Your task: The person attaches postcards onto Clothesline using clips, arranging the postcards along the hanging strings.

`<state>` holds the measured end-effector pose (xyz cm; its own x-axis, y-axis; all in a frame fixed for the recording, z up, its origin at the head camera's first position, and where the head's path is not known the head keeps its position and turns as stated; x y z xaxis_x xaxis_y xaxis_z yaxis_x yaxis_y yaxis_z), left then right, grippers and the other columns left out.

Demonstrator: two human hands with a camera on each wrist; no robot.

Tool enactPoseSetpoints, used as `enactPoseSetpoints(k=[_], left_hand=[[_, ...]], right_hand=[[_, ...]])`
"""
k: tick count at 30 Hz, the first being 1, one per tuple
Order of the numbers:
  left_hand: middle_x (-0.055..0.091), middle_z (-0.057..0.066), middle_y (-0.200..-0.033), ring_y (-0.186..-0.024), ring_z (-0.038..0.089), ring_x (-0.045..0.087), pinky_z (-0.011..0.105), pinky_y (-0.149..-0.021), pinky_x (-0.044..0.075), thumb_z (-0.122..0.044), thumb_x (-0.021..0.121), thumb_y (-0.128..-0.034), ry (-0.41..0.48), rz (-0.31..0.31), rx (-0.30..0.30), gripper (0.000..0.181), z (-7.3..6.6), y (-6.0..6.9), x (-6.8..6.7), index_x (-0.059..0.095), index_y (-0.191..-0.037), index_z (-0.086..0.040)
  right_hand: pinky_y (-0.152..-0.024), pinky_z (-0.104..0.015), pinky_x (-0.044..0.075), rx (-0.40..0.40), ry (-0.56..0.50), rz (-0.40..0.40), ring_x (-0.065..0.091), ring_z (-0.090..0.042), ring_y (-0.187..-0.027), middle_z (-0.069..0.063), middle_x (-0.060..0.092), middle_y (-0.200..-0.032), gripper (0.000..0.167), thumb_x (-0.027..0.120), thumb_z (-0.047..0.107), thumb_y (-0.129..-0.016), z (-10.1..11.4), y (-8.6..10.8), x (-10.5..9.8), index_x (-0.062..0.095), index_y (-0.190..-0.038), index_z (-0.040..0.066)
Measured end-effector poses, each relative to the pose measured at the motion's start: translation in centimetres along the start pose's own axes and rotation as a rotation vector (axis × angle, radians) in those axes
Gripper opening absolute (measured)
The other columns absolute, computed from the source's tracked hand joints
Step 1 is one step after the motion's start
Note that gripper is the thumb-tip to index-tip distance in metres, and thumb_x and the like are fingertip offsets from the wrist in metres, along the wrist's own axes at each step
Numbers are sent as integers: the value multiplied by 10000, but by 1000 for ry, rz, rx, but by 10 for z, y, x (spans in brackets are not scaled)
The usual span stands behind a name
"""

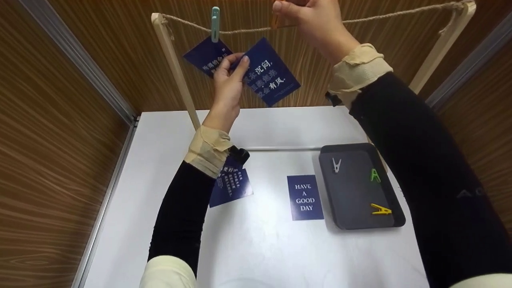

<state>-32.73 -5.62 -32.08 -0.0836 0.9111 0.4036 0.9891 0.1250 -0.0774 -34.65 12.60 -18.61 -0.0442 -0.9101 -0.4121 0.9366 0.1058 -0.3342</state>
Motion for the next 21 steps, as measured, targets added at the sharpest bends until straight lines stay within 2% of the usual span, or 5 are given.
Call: enactPoseSetpoints(k=[3,7,15,21], left_hand=[[608,39,-1001,-896,151,598,248,-753,488,-175,637,-984,0,3,-2,142,0,2,2,625,-1116,-125],[605,27,-985,-880,143,584,241,-726,449,-199,630,-990,-14,8,-5,150,0,4,6,615,-1127,-139],[598,27,-1044,-925,137,567,244,-776,479,-213,630,-990,-17,0,-37,186,0,3,6,613,-1159,-138],[588,17,-1061,-927,129,565,239,-781,501,-213,635,-987,-9,-22,-60,189,-2,5,5,615,-1161,-141]], right_hand=[[-876,-227,412,0,-11,-18,618,-73,-971,77,720,-973,160,741,285,-908,1,-1,3,731,-1033,186],[-943,-235,439,-29,3,9,615,-102,-1066,36,705,-1088,205,693,270,-945,3,2,8,703,-1128,178],[-1007,-232,481,-49,22,84,637,-140,-1101,-54,693,-1213,280,656,188,-965,2,6,20,663,-1227,90],[-960,-215,479,-64,122,116,643,-103,-1023,-17,735,-1121,263,658,242,-967,-1,5,28,724,-1169,89]])
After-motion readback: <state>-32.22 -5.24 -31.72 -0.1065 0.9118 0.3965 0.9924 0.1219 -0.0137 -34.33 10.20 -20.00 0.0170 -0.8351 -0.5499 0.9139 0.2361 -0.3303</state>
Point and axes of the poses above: each hand's wrist, its own y-axis away from the middle knuckle, its own x-axis out of the palm, z = x × y, the point moved 4 cm from there along -y, towards the middle knuckle
